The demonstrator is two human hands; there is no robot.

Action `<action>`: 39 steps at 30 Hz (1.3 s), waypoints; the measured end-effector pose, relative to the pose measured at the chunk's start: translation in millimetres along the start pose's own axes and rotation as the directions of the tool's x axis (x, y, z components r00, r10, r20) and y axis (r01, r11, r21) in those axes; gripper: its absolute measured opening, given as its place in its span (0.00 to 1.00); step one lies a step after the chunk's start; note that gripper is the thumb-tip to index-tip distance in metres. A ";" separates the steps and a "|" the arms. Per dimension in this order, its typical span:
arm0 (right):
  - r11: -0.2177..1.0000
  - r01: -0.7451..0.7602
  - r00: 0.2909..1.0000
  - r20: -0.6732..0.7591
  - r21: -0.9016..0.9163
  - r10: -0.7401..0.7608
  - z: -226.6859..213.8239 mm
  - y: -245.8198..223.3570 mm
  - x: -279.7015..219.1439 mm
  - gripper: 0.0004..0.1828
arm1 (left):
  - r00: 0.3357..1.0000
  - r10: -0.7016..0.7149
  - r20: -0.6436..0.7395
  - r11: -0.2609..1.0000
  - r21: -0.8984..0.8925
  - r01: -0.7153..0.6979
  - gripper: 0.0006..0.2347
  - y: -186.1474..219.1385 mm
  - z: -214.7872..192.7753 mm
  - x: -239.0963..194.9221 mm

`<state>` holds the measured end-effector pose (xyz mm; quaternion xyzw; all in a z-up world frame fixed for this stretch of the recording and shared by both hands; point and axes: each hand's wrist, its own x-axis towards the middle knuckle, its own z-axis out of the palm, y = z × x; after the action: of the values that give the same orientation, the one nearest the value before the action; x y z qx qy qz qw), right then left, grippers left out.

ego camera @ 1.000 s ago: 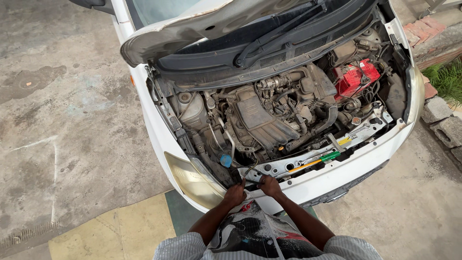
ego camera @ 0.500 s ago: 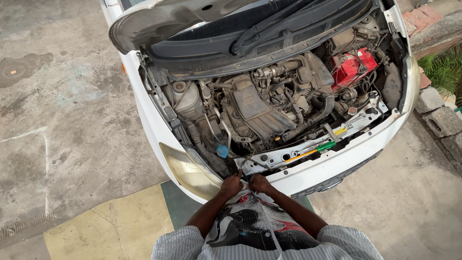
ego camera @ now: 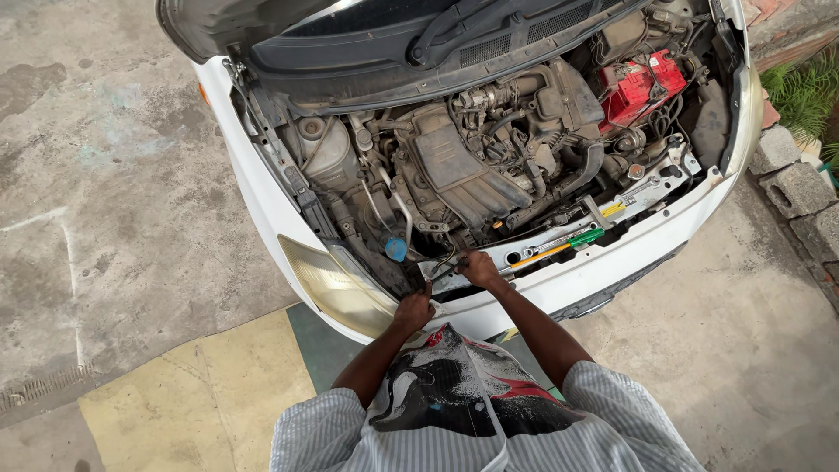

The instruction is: The person works on the engine bay of a white car with the hood open. They use a yellow-handled screwdriver and a green-handled screwdriver to tighten or loosen bolts and screws on the front frame and engine components. The person also handles a small metal bolt with their hands.

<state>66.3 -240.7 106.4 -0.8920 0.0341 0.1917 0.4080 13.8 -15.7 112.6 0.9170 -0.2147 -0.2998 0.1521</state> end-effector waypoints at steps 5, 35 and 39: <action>1.000 -0.014 1.000 -0.018 0.006 0.014 12.5 4.6 -1.8 0.13 | 1.000 0.007 -0.007 1.000 0.013 -0.007 0.33 -3.6 6.4 1.5; 0.999 -0.010 0.991 0.133 0.036 0.005 72.9 59.9 -38.0 0.16 | 0.998 0.009 -0.061 0.998 0.056 -0.005 0.35 -36.4 63.8 28.1; 0.969 -0.202 0.928 0.343 0.139 0.145 93.5 47.0 -58.2 0.21 | 0.997 0.011 -0.073 0.998 0.059 -0.006 0.36 -40.2 72.0 31.1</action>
<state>-27.1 -208.2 38.8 -0.8022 0.0606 0.3700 0.4646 4.4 -7.0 25.5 0.9305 -0.2217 -0.2589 0.1339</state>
